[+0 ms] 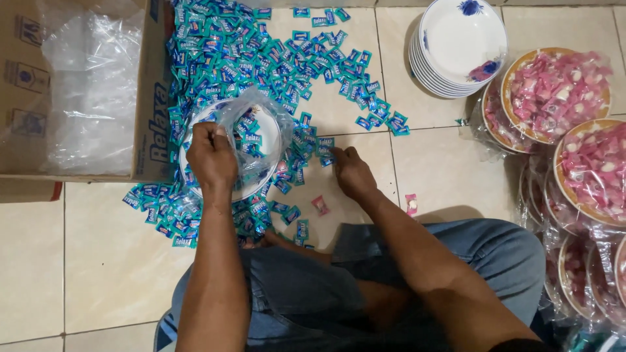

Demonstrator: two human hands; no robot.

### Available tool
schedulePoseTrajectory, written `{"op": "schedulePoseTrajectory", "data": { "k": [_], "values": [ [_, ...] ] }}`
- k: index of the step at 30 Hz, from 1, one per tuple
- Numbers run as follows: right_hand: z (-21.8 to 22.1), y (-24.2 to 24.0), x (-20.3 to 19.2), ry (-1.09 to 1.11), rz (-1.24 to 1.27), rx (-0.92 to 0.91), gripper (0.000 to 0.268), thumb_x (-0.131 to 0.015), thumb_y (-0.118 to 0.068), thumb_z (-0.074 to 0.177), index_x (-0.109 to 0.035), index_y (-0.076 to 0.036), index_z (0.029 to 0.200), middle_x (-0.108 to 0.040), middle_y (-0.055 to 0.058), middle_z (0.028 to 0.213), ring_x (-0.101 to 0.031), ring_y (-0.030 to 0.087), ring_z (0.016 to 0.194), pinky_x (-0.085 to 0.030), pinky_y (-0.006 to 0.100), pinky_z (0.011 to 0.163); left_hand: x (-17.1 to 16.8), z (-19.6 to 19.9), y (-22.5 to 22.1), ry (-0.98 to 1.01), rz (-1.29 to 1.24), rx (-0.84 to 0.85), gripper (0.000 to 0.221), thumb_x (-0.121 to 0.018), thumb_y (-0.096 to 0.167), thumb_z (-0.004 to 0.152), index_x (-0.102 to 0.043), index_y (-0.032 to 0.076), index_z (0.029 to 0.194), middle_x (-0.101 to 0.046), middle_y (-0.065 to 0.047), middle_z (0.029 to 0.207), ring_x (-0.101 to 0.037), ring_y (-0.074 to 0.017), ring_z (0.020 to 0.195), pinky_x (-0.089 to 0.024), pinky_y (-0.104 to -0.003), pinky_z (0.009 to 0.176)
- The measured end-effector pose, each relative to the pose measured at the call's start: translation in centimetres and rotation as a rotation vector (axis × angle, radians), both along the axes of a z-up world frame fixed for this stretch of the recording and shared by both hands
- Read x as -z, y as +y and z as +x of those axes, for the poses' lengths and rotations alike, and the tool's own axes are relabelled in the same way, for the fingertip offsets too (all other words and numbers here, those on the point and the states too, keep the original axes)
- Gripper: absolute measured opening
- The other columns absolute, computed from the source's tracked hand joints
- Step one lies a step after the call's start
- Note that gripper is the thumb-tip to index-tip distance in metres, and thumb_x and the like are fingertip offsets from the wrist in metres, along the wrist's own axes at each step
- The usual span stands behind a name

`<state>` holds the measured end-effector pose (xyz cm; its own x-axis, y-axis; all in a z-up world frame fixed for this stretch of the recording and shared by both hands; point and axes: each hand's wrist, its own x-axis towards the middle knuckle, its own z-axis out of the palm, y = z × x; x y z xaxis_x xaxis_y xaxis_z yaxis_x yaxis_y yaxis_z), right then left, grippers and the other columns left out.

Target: Packing small blue-wrapped candies from a pile on the floor into a plastic bag inside a bowl.

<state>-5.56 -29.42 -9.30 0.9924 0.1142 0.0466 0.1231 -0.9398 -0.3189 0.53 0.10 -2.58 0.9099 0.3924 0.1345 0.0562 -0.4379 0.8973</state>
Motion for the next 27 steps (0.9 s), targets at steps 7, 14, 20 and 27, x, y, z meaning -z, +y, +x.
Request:
{"op": "schedulePoseTrajectory", "data": {
  "k": [7, 14, 20, 27],
  "values": [
    [-0.9, -1.5, 2.9, 0.184, 0.070, -0.053, 0.025, -0.063, -0.016, 0.097, -0.055, -0.008, 0.119, -0.059, 0.024, 0.112, -0.072, 0.047, 0.083, -0.062, 0.055, 0.070, -0.2, -0.3, 0.2, 0.007, 0.011, -0.025, 0.008, -0.057, 0.009, 0.106, -0.063, 0.011, 0.100, -0.068, -0.012, 0.076, -0.069, -0.0330, 0.074, -0.052, -0.046, 0.067],
    [0.4, -3.9, 1.2, 0.362, 0.204, 0.062, 0.028, -0.052, -0.015, 0.097, -0.058, -0.013, 0.124, -0.069, 0.019, 0.103, -0.073, 0.043, 0.095, -0.060, 0.055, 0.082, 0.0, 0.0, 0.1, 0.027, 0.024, -0.006, 0.006, -0.058, 0.010, 0.105, -0.063, 0.012, 0.101, -0.068, -0.013, 0.077, -0.069, -0.0344, 0.075, -0.052, -0.046, 0.069],
    [0.6, -5.5, 1.1, 0.170, 0.410, 0.233, 0.022, -0.052, -0.013, 0.098, -0.069, -0.017, 0.111, -0.072, 0.018, 0.094, -0.072, 0.038, 0.091, -0.057, 0.049, 0.086, 0.1, -0.1, 0.1, 0.036, 0.030, -0.010, 0.007, -0.059, 0.011, 0.105, -0.064, 0.012, 0.101, -0.069, -0.012, 0.077, -0.070, -0.0327, 0.075, -0.052, -0.045, 0.069],
    [0.9, -2.8, 1.7, 0.280, 0.128, 0.133, 0.025, -0.061, -0.019, 0.099, -0.057, -0.004, 0.118, -0.057, 0.021, 0.108, -0.070, 0.049, 0.092, -0.061, 0.057, 0.080, 0.0, -0.2, 0.2, 0.064, 0.059, -0.001, 0.006, -0.058, 0.012, 0.105, -0.064, 0.014, 0.102, -0.069, -0.012, 0.077, -0.070, -0.0341, 0.077, -0.053, -0.046, 0.070]
  ]
}}
